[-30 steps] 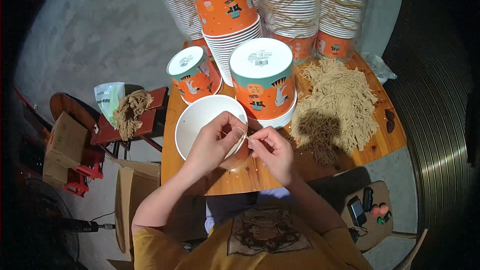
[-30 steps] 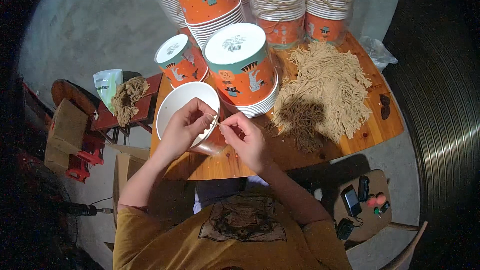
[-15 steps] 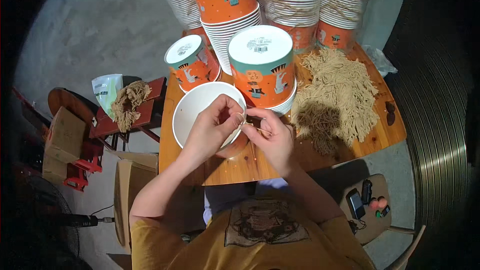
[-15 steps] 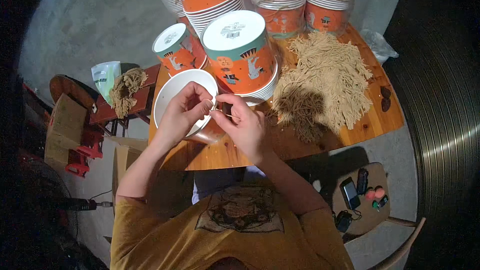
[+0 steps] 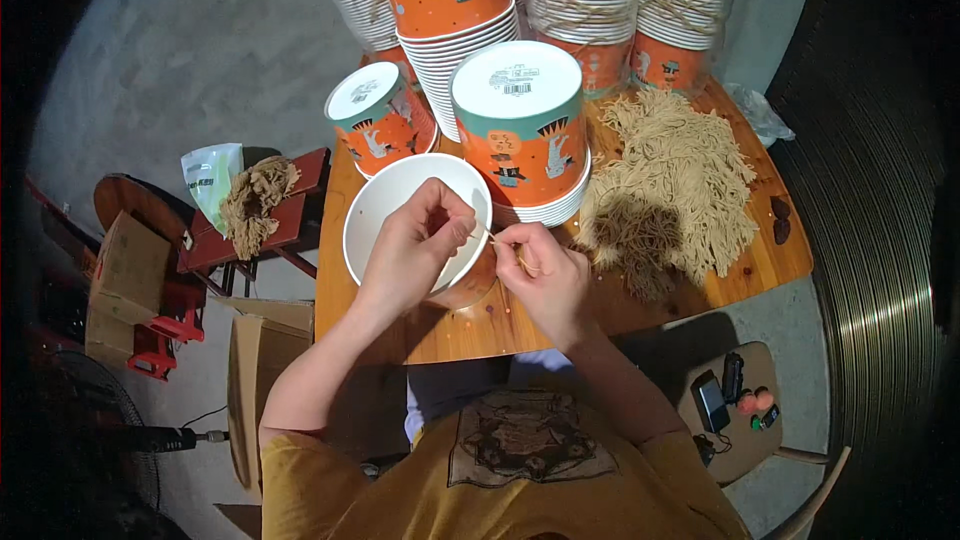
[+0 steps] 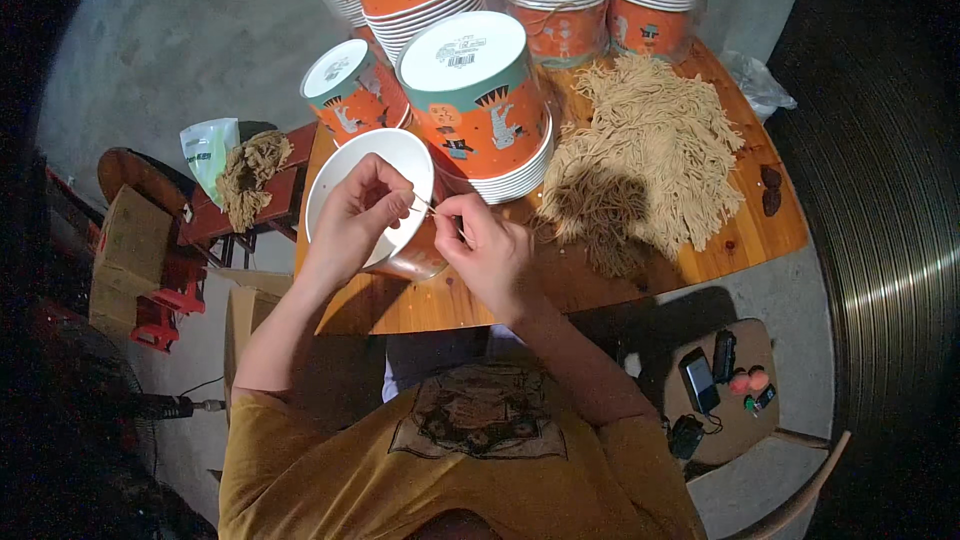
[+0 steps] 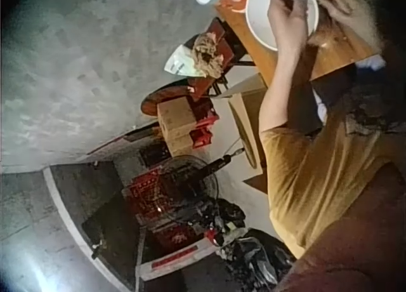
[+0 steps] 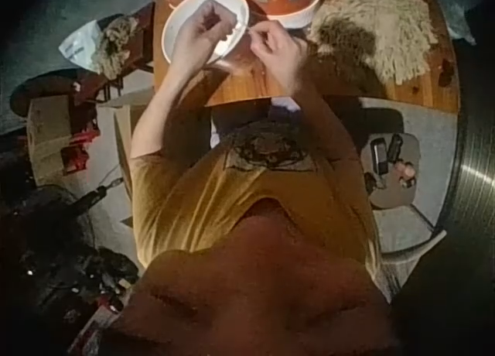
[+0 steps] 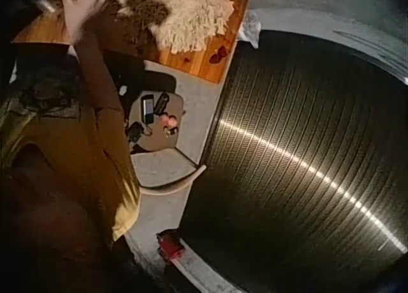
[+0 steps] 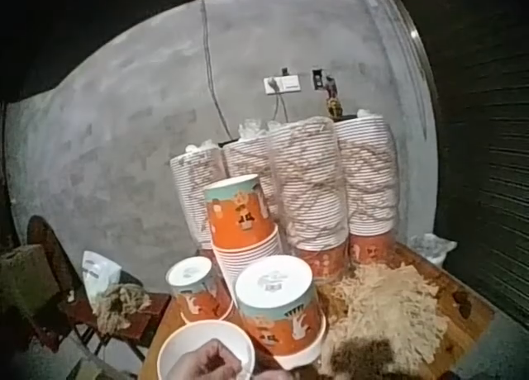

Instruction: Attaching plastic handles to decorative paper buckets for packaging.

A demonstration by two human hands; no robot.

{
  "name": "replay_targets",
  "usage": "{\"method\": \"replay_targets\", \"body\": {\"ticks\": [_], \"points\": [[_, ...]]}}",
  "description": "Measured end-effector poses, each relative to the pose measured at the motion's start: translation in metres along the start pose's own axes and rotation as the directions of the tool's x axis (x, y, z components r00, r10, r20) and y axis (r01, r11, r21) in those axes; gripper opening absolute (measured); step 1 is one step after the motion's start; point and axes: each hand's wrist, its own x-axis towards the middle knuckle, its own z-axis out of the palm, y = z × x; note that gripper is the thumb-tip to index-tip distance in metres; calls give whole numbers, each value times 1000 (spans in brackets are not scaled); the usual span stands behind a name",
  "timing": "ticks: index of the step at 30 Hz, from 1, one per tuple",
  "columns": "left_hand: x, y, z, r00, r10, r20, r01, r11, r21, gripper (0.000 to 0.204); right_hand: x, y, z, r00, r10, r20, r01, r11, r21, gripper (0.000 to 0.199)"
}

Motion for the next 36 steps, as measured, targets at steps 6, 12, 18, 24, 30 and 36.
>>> {"method": "replay_targets", "body": {"ticks": [6,12,18,24,30,36], "points": [[-2,2,0,1000,23,21,-25,996,89,12,-1,-5,-8,997,35,68,-35,999,1,29],[-1,-3,-1,1000,29,-6,-29,998,53,9,-4,-6,-8,995,51,83,-49,998,-34,22],[-1,-1,-1,999,30,-20,-28,996,86,10,-5,-5,-7,996,3,90,2,999,-53,11],[-4,-3,-3,995,87,-47,-78,983,165,9,-17,-1,1,998,30,48,-32,999,37,5],[-30,28,-13,984,29,179,-104,898,428,37,-4,-11,-20,959,113,260,-196,928,317,14],[-51,18,-28,962,145,232,-267,674,689,23,13,-27,-24,969,-9,245,-80,933,350,15]]}}
